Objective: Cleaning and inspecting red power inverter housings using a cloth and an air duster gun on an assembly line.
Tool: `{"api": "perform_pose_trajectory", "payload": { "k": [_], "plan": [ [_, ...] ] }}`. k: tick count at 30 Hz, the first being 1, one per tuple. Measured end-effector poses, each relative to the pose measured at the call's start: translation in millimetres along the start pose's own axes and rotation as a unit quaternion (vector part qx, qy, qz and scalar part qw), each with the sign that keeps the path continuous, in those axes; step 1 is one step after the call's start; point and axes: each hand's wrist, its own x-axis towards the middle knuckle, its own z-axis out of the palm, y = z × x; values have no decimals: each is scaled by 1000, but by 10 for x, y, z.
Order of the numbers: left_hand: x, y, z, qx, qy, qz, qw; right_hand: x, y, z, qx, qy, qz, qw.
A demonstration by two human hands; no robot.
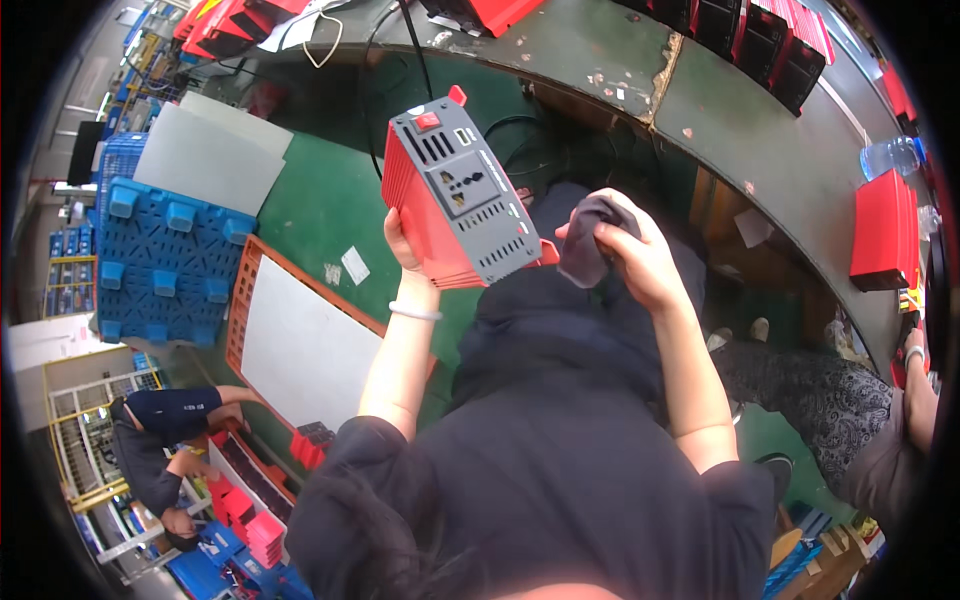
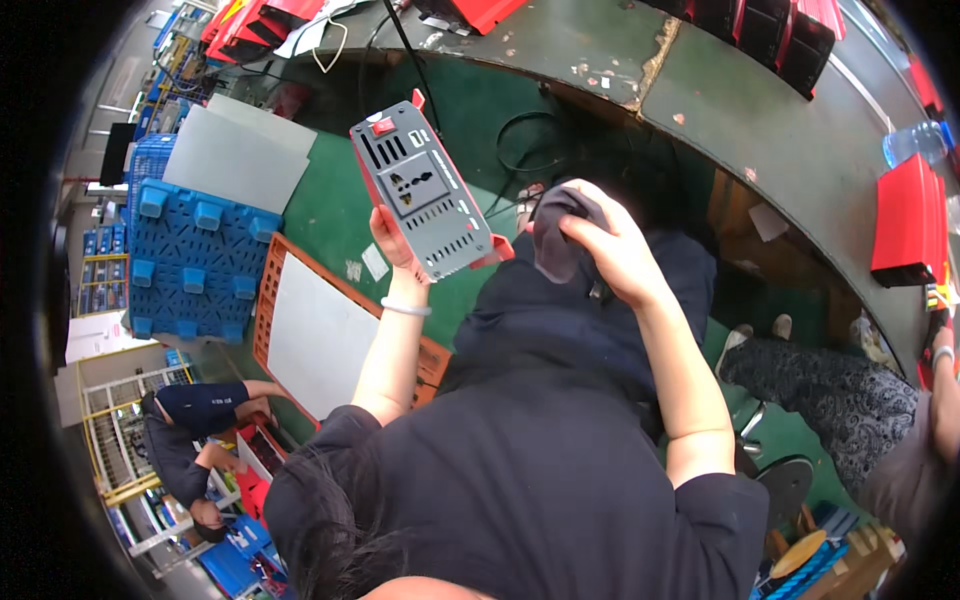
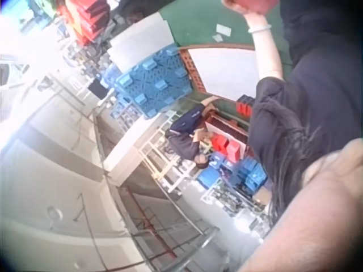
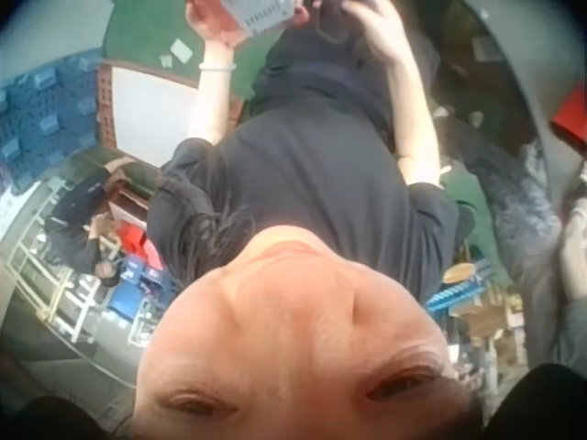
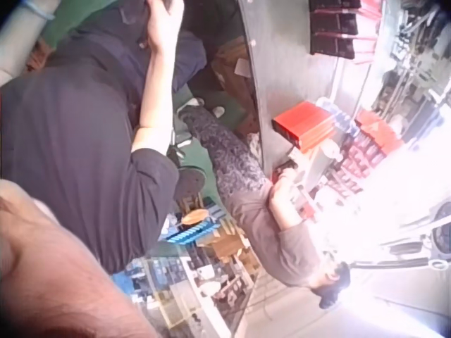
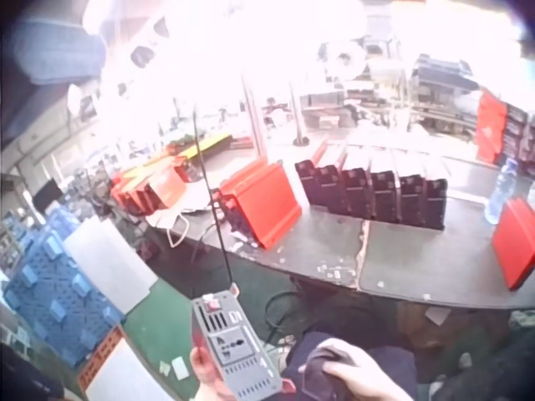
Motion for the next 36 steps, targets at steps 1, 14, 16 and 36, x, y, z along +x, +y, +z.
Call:
{"api": "perform_pose_trajectory", "payload": {
  "k": [1, 14, 16, 36],
  "plan": [
    [-7, -22, -35, -2, 5, -16, 1000, -4, -10, 5, 20, 3, 1, 1000],
    [-38, -91, -108, 31, 13, -94, 995, -168, 21, 98, -6, 83, -22, 996],
    [-60, -97, -146, 42, 28, -91, 995, -205, 19, 129, -44, 81, -33, 995],
    [149, -405, 1112, 357, 82, -285, 886, -238, 861, -545, 181, 193, 99, 959]
  ]
}}
